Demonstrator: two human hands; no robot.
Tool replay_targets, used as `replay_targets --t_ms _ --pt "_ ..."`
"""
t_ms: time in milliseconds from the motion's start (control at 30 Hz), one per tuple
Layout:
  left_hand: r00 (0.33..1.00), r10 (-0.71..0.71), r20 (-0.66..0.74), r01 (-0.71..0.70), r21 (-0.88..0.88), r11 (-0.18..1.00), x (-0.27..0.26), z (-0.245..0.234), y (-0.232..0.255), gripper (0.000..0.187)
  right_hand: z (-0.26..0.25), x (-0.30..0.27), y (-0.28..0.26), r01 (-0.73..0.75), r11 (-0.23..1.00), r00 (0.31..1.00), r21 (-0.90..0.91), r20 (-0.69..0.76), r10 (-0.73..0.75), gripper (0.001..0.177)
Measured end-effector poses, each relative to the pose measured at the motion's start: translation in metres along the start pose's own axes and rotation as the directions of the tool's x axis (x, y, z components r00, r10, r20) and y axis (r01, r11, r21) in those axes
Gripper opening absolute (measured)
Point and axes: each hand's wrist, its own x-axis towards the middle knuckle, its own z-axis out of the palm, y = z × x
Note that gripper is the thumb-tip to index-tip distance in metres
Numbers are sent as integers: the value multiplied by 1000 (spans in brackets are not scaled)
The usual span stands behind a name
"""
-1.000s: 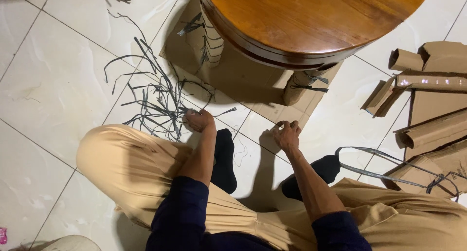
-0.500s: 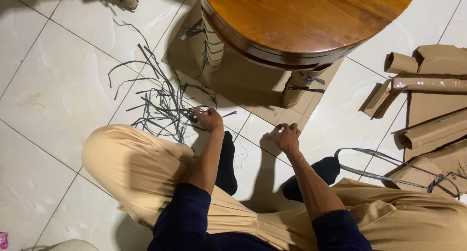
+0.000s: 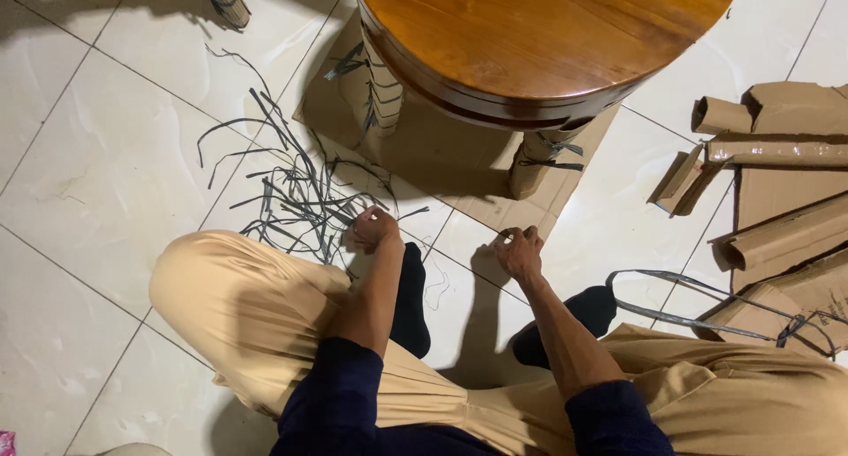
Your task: Wrapping the legs of a wooden chair with cardboard and plastic ties for protection.
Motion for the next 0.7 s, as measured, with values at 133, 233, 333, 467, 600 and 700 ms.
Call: replay_targets --t_ms 133,233,333,467,600,700 --pt "978 198 -72 -202 -60 977 -92 -135 103 9 6 4 5 8 998 1000 -58 -8 -8 44" --pt "816 555 -163 -571 -68 818 -8 4 27 14 3 -1 1 12 997 998 -82 -52 -17 42" --pt "800 496 -338 -599 -432 674 -8 -30 93 9 4 2 13 106 981 984 -165 -124 -127 26" --pt "925 133 -355 -372 -785 496 32 -86 148 19 5 8 6 -18 998 986 -66 -164 7 29" --pt "965 -11 -260 -240 -903 356 15 -132 180 16 14 21 13 -81 988 974 128 -199 106 32" --pt "981 30 -192 -190 -915 355 23 -106 156 19 6 -3 -11 9 983 973 184 -227 34 27"
